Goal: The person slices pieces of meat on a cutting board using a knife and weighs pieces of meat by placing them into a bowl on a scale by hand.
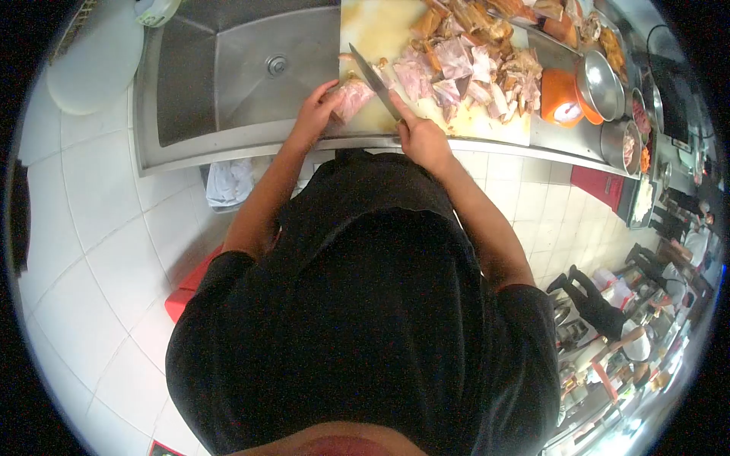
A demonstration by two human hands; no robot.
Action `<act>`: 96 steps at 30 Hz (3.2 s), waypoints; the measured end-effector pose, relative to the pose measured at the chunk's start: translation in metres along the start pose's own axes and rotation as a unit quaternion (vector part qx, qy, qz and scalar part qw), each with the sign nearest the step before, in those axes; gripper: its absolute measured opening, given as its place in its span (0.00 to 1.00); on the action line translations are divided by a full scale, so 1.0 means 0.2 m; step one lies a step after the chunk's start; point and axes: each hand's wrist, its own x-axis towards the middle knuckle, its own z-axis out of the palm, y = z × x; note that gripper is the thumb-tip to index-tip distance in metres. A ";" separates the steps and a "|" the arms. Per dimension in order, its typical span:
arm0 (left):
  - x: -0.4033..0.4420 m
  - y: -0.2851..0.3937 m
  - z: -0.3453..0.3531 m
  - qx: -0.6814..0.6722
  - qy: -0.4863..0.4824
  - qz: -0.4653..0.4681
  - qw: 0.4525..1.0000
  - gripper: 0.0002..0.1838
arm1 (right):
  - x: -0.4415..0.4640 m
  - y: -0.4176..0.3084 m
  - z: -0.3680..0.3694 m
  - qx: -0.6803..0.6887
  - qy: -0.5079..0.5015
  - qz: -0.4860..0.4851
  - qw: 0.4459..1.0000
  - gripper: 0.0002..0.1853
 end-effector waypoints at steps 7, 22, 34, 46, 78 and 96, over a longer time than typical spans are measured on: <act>0.03 -0.05 -0.02 -0.040 0.005 -0.024 0.999 0.27 | 0.02 0.15 -0.10 0.033 0.122 0.002 0.992 0.39; -0.08 0.14 -0.16 -0.152 0.014 -0.050 0.987 0.29 | 0.14 0.10 -0.15 0.104 0.131 0.022 0.986 0.36; 0.26 0.56 0.17 -0.086 -0.055 0.036 0.994 0.29 | -0.52 0.23 -0.39 0.241 0.168 0.077 0.953 0.37; 0.73 1.34 1.58 0.082 -0.193 0.232 0.950 0.27 | -1.15 0.78 -0.77 0.310 0.149 0.157 0.926 0.38; 0.83 1.23 2.78 0.475 -0.311 0.484 0.666 0.44 | -1.56 1.55 -0.80 0.510 0.379 0.329 0.699 0.37; 0.84 1.28 2.87 0.551 -0.288 0.368 0.692 0.47 | -1.46 1.68 -0.81 0.506 0.387 0.265 0.724 0.36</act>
